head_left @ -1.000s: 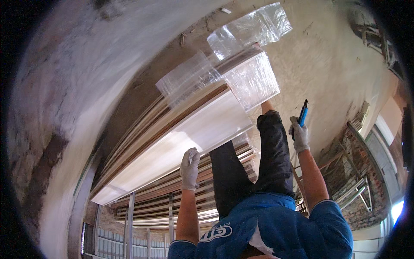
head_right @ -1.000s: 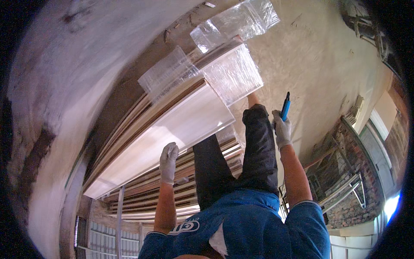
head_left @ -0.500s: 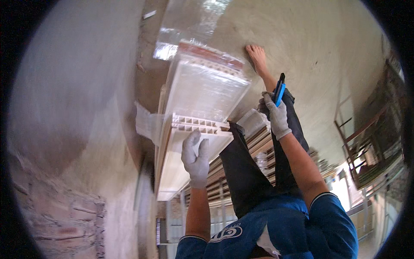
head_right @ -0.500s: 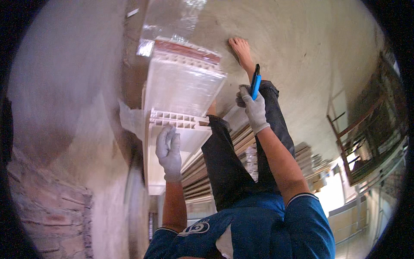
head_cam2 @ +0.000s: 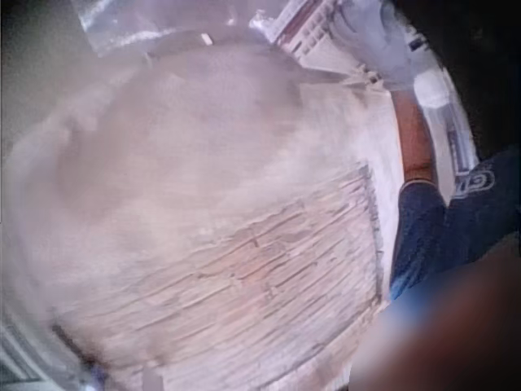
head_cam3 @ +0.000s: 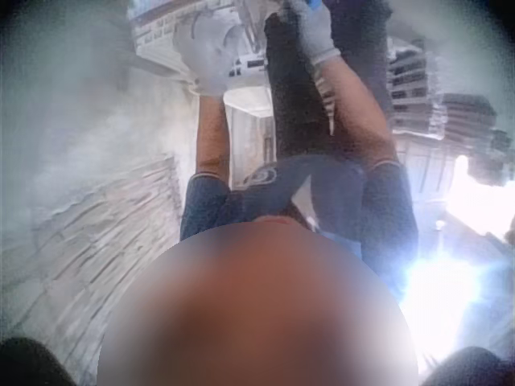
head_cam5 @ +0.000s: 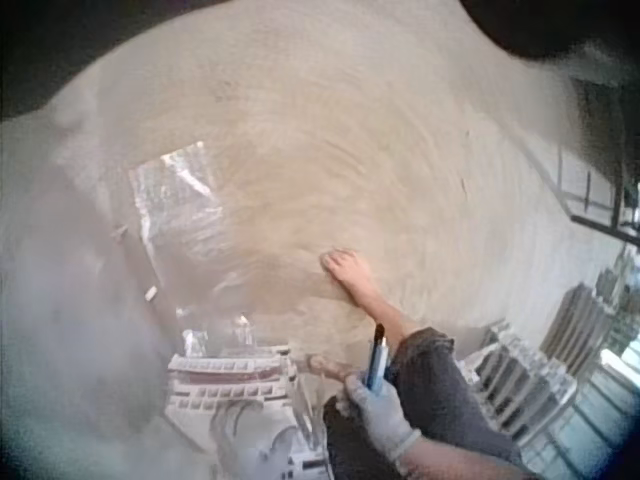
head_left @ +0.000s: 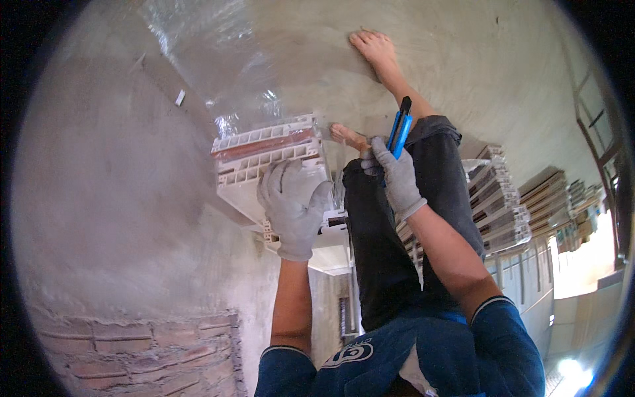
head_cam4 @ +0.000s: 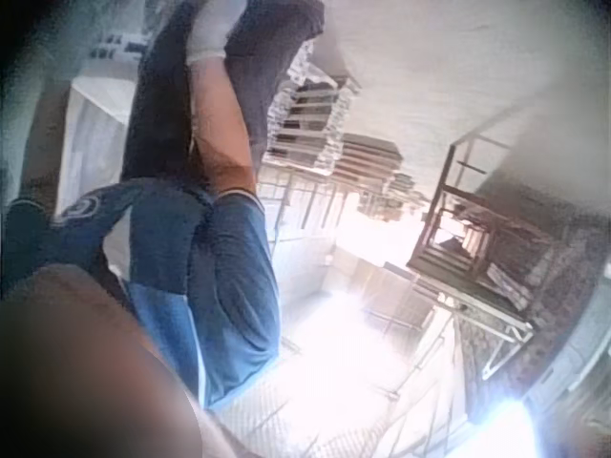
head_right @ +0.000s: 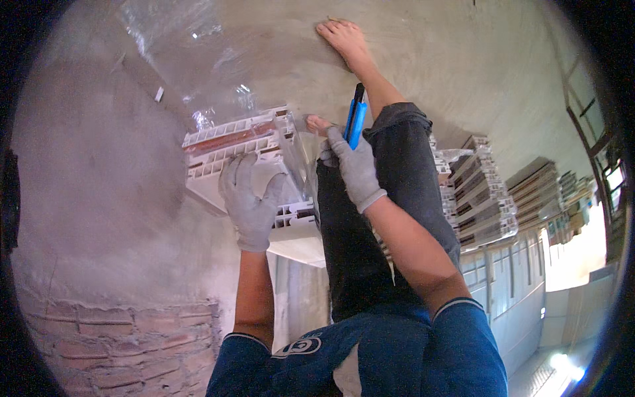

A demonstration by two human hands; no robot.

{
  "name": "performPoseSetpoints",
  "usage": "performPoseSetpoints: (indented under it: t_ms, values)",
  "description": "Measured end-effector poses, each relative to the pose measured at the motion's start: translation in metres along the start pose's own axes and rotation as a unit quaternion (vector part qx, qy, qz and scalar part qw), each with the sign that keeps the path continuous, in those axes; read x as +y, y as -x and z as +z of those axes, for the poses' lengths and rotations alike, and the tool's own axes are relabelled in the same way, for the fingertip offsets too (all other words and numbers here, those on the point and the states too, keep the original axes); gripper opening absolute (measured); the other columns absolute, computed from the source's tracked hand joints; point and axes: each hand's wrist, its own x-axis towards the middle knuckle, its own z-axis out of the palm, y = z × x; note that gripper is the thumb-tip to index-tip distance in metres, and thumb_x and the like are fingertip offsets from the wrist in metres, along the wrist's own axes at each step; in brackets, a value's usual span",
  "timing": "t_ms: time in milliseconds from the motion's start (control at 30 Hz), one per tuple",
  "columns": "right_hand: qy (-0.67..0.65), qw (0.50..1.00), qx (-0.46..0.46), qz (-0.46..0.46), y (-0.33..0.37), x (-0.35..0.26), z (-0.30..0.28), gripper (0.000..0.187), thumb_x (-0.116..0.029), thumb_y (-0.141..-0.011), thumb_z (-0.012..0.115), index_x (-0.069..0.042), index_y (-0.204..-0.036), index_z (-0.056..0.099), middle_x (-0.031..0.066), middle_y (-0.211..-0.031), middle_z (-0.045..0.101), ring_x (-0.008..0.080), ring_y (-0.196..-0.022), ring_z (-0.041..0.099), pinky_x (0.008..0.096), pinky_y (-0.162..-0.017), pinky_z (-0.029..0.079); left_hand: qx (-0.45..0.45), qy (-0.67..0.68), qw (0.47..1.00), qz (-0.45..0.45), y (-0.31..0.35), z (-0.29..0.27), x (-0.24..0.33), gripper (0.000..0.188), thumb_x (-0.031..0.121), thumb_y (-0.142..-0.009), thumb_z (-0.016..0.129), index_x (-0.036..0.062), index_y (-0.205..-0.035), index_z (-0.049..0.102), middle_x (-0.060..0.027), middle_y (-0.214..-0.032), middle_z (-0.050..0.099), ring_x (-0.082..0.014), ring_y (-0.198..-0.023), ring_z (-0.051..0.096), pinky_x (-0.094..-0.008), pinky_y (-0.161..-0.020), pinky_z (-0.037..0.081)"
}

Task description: The person walks among stacked wooden panels and uses a utility knife to cut and remove plastic wrapping from several panels. They handle the panels by hand, lifting and repositioning them to access the wrapping, then place the unwrapped panels back in the stack.

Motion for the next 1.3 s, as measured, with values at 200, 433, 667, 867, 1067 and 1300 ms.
performPoseSetpoints:
  t_ms: [200, 433, 667, 867, 1067, 1300]
  values:
    - [-0.118, 0.992, 0.022, -0.038, 0.003, -0.008, 0.010, 0.025, -0.029, -0.096, 0.060, -0.005, -0.105, 0.061, 0.0020, -0.082, 0.064, 0.0102, -0.070, 0.061, 0.0249, -0.064, 0.050, -0.145, -0.095, 0.984, 0.042, -0.031, 0.018, -0.004, 0.058, 0.033, -0.070, 0.081, 0.0060, -0.117, 0.060, -0.0153, -0.116, 0.059, -0.0352, -0.112, 0.052, -0.0457, -0.099, 0.038]
    - [-0.236, 0.970, 0.003, -0.057, 0.007, -0.023, -0.003, 0.031, -0.027, -0.099, 0.053, -0.005, -0.120, 0.061, 0.0006, -0.089, 0.062, 0.0059, -0.072, 0.056, 0.0219, -0.067, 0.046, -0.150, -0.069, 0.986, 0.028, -0.032, 0.028, -0.007, 0.052, 0.033, -0.068, 0.083, 0.0084, -0.109, 0.063, -0.0112, -0.107, 0.060, -0.0313, -0.103, 0.053, -0.0442, -0.092, 0.040]
    - [-0.323, 0.946, 0.021, -0.038, 0.004, -0.024, -0.018, 0.028, -0.017, -0.095, 0.062, -0.004, -0.118, 0.053, 0.0000, -0.085, 0.060, 0.0073, -0.073, 0.060, 0.0229, -0.066, 0.051, -0.189, -0.007, 0.982, 0.009, -0.040, 0.029, -0.008, 0.039, 0.022, -0.071, 0.080, 0.0069, -0.103, 0.065, -0.0122, -0.103, 0.061, -0.0315, -0.100, 0.054, -0.0408, -0.087, 0.043]
    - [-0.267, 0.960, -0.038, -0.076, 0.000, -0.013, -0.034, 0.029, -0.022, -0.097, 0.058, -0.003, -0.118, 0.059, -0.0008, -0.084, 0.060, 0.0066, -0.073, 0.058, 0.0219, -0.067, 0.047, -0.164, -0.144, 0.974, 0.057, -0.039, 0.041, 0.012, 0.021, 0.010, -0.073, 0.075, 0.0032, -0.091, 0.065, -0.0117, -0.089, 0.060, -0.0278, -0.087, 0.057, -0.0389, -0.078, 0.045]
    - [-0.206, 0.973, -0.082, -0.059, 0.003, -0.003, -0.048, 0.031, -0.024, -0.094, 0.062, -0.004, -0.117, 0.054, 0.0000, -0.079, 0.060, 0.0065, -0.069, 0.057, 0.0239, -0.062, 0.048, -0.066, -0.013, 0.997, 0.023, -0.027, 0.065, 0.020, 0.009, 0.006, -0.073, 0.069, 0.0040, -0.080, 0.063, -0.0098, -0.081, 0.058, -0.0291, -0.075, 0.055, -0.0389, -0.068, 0.044]
    - [0.173, 0.967, -0.088, -0.164, -0.007, 0.014, -0.060, 0.042, -0.026, -0.090, 0.064, -0.004, -0.122, 0.050, 0.0211, -0.087, 0.065, 0.0351, -0.078, 0.067, 0.0394, -0.065, 0.052, -0.037, -0.222, 0.955, 0.191, -0.017, 0.060, 0.024, 0.015, 0.009, -0.073, 0.068, 0.0101, -0.088, 0.066, -0.0083, -0.093, 0.058, -0.0293, -0.090, 0.053, -0.0434, -0.080, 0.040]
